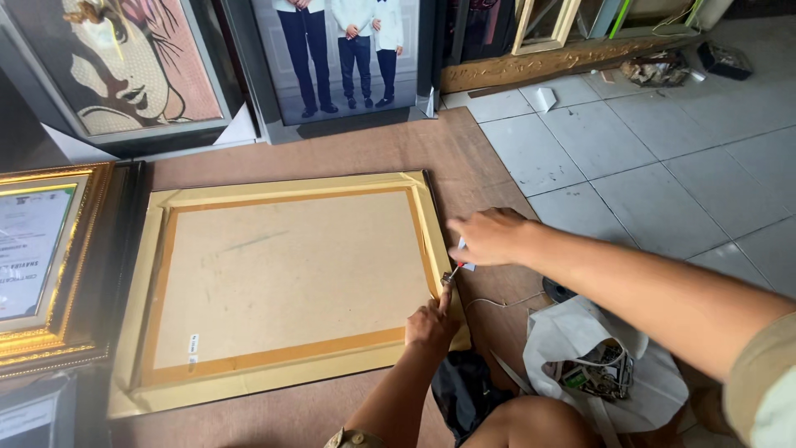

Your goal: The person sits on the floor and uses a screwdriver to attach metal hanging brackets to the back of a picture frame. They then thread a white cord through the brackets to create a hanging loop.

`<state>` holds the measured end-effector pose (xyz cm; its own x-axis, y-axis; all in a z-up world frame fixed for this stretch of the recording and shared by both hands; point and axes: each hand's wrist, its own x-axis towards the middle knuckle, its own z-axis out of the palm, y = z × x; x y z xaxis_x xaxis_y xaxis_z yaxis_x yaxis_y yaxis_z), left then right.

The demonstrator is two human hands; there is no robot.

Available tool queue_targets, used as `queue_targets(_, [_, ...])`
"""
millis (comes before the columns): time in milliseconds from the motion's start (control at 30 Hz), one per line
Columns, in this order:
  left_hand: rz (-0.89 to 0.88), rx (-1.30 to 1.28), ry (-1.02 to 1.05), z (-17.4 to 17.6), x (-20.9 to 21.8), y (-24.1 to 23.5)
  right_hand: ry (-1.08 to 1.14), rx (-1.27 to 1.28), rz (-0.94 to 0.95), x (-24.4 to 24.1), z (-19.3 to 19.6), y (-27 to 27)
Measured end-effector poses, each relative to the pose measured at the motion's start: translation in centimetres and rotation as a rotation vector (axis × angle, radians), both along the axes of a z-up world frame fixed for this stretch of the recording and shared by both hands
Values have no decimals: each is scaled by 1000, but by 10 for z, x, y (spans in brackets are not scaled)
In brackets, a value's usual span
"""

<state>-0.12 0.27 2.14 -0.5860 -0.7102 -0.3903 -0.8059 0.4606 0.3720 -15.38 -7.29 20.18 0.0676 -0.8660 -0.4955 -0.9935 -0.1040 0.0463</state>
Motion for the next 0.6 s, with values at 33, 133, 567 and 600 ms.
queue_targets(33, [0, -1, 0, -4, -2, -2, 0, -1, 0, -11, 0, -3])
queue_targets(133, [-1, 8, 16, -13, -2, -2, 304, -168, 934, -27, 5, -4])
queue_targets(567, [9, 23, -9, -10, -2, -3, 187, -248, 954, -30, 15, 6])
queue_targets(600, [19, 36, -7, 1, -2, -2, 43, -205, 864, -35, 11, 7])
